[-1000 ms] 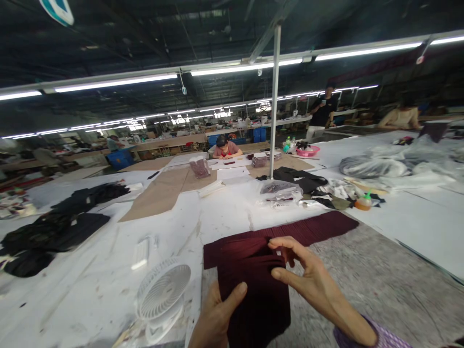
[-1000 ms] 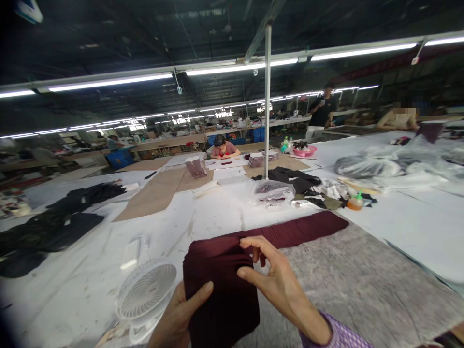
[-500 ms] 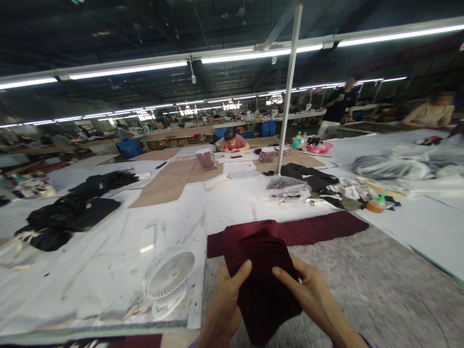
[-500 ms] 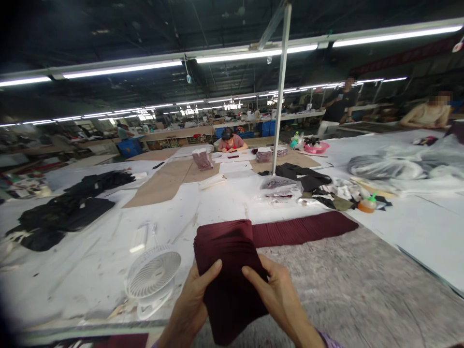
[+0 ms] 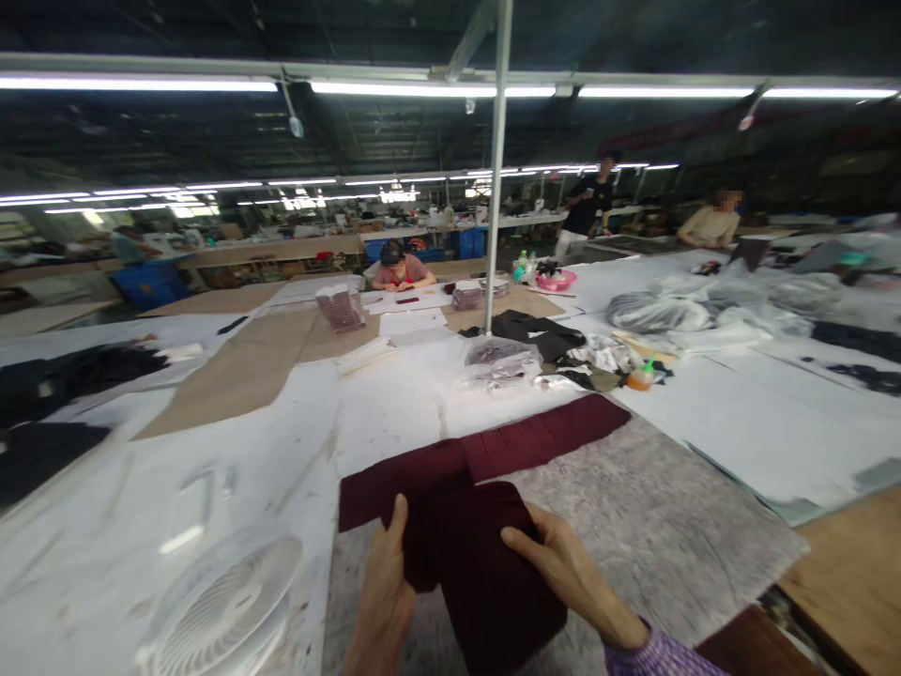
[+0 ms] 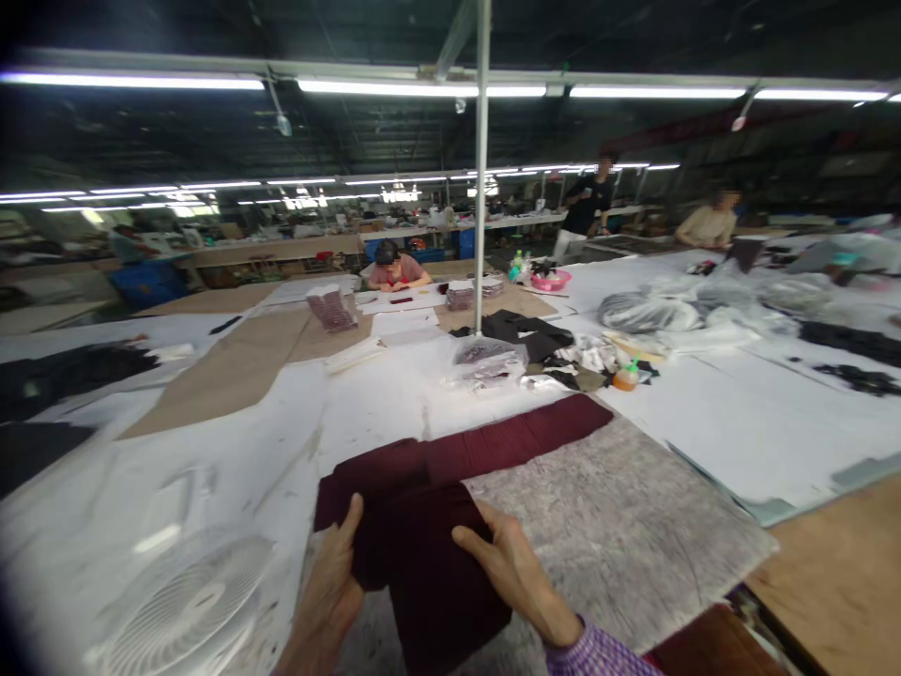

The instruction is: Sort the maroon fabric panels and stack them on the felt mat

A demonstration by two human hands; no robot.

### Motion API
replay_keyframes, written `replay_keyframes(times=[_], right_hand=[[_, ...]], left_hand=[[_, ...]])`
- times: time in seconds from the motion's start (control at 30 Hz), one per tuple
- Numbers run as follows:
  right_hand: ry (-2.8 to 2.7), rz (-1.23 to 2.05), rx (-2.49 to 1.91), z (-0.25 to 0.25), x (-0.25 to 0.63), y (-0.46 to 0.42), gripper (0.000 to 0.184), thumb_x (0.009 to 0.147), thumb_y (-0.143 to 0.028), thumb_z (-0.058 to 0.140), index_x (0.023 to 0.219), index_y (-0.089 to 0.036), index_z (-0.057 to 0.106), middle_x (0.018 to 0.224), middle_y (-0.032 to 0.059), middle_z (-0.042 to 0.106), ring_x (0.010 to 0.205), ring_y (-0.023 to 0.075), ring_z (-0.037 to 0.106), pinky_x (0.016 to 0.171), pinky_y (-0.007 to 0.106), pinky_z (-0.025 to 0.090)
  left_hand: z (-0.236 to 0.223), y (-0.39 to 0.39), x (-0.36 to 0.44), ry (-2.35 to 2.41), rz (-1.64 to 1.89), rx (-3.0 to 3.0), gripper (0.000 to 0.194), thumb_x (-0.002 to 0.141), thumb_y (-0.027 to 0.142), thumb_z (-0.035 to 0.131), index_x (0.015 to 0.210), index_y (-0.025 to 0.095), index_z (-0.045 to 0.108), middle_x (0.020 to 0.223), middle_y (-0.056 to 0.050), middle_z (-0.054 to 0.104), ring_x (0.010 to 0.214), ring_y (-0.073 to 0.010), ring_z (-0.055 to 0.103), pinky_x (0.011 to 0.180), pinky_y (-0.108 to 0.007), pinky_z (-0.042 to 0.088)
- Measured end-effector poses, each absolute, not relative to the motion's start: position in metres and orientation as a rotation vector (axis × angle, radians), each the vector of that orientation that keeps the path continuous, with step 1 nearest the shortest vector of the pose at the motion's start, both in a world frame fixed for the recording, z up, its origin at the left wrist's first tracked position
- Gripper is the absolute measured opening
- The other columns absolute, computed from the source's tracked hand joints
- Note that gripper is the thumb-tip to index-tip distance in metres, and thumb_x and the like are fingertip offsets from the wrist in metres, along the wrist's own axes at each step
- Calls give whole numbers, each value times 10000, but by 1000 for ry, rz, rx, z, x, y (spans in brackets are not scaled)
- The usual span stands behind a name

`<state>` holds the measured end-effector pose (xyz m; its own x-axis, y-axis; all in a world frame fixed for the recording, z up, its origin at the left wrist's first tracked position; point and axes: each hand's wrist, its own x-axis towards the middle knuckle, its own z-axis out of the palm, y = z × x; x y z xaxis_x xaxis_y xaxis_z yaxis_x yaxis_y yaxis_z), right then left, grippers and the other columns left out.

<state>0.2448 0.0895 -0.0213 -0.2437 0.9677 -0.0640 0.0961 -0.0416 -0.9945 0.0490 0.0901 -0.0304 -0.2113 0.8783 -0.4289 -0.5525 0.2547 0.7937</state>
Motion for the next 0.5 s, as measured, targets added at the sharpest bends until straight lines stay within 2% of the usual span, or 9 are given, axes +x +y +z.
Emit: replay_keyframes(times=[0.07, 0.13, 0.17, 0.33, 0.4, 0.5], right_hand=[[-1400, 1419, -1226, -33, 271, 96, 270, 808, -400, 574, 938, -180, 660, 840, 22, 698, 804, 215, 645, 728, 327, 511], [-1377, 1403, -1316, -48, 304, 102, 264, 799, -404, 574, 905, -182, 671, 819, 19, 704, 767, 207, 653, 707, 326, 520], [-1368, 1379, -1368, -55, 322, 104, 255, 796, -399, 575, 885, -182, 674, 799, 16, 705, 739, 202, 655, 685, 324, 522], [-1405, 1177, -1604, -79, 415, 122, 160, 773, -310, 588, 779, -174, 673, 698, -3, 692, 623, 188, 628, 599, 320, 502], [-1479, 1064, -1683, -79, 452, 135, 127, 770, -259, 579, 747, -178, 674, 680, -12, 684, 614, 184, 614, 595, 314, 484], [-1640, 928, -1780, -70, 504, 160, 145, 778, -195, 550, 710, -184, 677, 665, -22, 666, 630, 172, 598, 589, 284, 458]], left_hand=[[-57, 113, 52, 1271, 1308, 416, 698, 763, 457, 599, 1331, 136, 349, 1350, -163, 477, 1125, -275, 554, 845, -345, 508], [-87, 141, 54, 1583, 1166, 807, 632, 852, 528, 390, 1317, 99, 374, 1289, -179, 532, 1081, -255, 585, 808, -337, 521], [-102, 157, 55, 1654, 1123, 877, 638, 866, 531, 336, 1295, 63, 396, 1279, -202, 533, 1095, -261, 575, 826, -341, 512], [-157, 247, 69, 1891, 862, 1256, 539, 881, 445, 340, 1174, 33, 526, 1226, -219, 559, 1157, -301, 513, 971, -394, 389], [-170, 283, 81, 1973, 717, 1409, 491, 894, 415, 321, 1104, 41, 561, 1110, -222, 617, 1059, -302, 575, 913, -443, 410], [-191, 320, 109, 2038, 525, 1648, 467, 905, 379, 276, 1054, 47, 569, 913, -209, 663, 859, -302, 635, 770, -423, 444]])
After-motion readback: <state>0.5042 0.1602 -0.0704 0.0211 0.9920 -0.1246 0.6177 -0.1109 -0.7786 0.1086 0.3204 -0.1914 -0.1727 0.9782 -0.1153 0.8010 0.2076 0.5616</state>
